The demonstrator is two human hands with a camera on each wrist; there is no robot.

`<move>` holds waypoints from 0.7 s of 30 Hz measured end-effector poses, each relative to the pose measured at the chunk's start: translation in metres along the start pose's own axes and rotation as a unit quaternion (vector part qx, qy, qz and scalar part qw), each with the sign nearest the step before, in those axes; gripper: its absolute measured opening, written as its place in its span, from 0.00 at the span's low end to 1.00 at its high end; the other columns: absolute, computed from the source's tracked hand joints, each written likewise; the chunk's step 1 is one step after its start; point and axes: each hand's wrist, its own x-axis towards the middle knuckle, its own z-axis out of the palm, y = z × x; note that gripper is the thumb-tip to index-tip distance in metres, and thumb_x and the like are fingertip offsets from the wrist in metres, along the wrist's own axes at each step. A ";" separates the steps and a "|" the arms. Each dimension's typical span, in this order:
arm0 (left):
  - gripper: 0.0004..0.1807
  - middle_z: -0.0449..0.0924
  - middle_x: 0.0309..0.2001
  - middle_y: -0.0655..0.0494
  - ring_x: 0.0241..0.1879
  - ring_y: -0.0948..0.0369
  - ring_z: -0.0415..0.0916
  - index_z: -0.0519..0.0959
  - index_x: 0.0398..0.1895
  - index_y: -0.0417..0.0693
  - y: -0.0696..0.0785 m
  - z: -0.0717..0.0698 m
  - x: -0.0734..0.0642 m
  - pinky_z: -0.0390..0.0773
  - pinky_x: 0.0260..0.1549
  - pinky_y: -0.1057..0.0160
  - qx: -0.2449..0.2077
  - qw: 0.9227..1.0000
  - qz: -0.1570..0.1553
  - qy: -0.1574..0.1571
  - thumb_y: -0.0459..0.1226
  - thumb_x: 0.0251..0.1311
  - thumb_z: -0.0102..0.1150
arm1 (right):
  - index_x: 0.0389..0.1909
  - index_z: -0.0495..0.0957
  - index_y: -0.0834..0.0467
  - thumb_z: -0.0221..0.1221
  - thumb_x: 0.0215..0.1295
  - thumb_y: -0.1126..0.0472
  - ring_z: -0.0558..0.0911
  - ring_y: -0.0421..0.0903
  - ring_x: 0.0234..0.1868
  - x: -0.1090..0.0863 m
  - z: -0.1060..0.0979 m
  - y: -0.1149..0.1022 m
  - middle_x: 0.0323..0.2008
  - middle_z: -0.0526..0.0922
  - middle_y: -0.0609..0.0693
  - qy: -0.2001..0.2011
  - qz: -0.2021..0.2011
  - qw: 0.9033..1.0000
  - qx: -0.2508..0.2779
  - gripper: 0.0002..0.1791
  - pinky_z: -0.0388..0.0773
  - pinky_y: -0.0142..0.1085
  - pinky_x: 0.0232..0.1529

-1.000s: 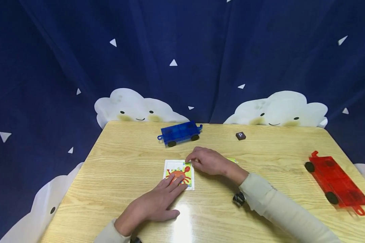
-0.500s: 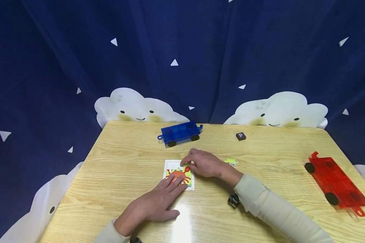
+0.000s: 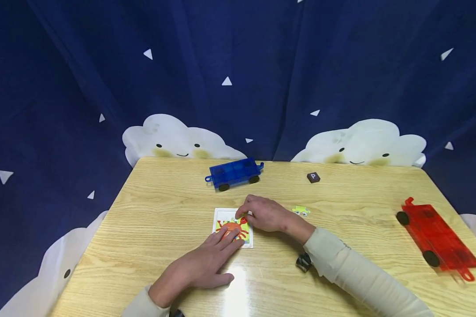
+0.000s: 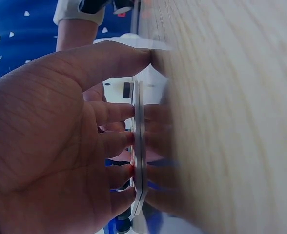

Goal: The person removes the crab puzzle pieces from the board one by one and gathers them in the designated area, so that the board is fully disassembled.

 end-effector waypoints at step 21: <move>0.42 0.51 0.81 0.45 0.79 0.43 0.43 0.61 0.79 0.45 0.001 -0.001 0.001 0.55 0.73 0.46 -0.005 1.000 -0.006 -0.001 0.49 0.65 0.61 | 0.45 0.87 0.50 0.60 0.70 0.69 0.76 0.46 0.45 0.001 0.000 -0.003 0.44 0.79 0.47 0.013 -0.009 1.000 0.004 0.13 0.75 0.43 0.50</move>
